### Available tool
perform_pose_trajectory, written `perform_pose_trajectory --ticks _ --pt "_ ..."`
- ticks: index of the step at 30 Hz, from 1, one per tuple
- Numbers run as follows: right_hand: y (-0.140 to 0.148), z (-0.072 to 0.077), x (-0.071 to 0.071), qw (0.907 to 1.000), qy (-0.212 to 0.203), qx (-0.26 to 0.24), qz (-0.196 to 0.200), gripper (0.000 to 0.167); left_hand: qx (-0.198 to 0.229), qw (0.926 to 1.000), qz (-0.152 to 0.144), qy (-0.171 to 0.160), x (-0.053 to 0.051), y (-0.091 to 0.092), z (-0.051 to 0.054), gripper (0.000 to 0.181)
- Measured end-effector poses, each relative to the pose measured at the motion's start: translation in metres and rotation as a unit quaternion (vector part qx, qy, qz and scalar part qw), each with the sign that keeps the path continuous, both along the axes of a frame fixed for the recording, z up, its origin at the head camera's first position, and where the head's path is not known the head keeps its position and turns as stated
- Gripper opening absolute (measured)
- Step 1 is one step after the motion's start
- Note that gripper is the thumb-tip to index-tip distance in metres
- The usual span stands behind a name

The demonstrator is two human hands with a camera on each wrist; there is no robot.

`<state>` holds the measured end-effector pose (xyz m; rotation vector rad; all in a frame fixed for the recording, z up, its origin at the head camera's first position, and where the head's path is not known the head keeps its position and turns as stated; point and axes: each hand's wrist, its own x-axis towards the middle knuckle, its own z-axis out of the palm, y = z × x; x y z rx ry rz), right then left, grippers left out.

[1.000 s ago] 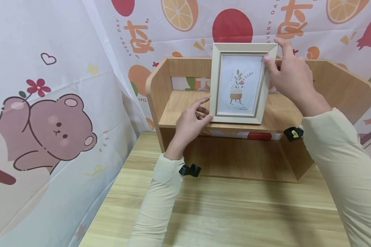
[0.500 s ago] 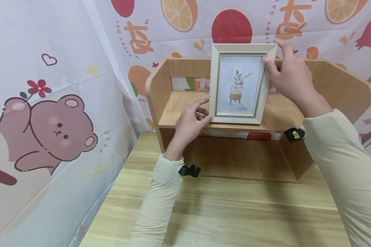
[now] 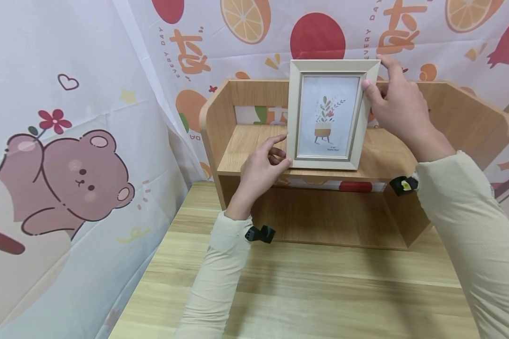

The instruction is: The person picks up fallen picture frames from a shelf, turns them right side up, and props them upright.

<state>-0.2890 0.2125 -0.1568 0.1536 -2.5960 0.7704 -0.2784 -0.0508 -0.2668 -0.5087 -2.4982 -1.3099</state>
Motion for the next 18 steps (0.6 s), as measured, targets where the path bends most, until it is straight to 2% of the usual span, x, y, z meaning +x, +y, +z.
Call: perform_pose_trajectory --ticks 7,13,16,18 --pt "0.000 -0.001 0.002 1.0000 0.000 0.001 -0.001 0.068 0.003 1.0000 -0.001 -0.002 0.001 -0.001 0.001 0.053" --pt "0.001 0.001 0.010 0.9998 0.011 0.009 -0.016 0.067 0.032 0.9994 -0.014 -0.005 0.003 -0.005 0.002 0.053" --pt "0.003 0.001 0.019 0.9995 0.027 -0.012 -0.015 0.065 0.056 0.9982 -0.021 -0.006 0.006 -0.010 0.002 0.051" --pt "0.005 0.001 0.028 0.9983 0.037 -0.044 -0.006 0.062 0.071 0.9972 -0.023 -0.003 0.009 -0.014 0.002 0.049"
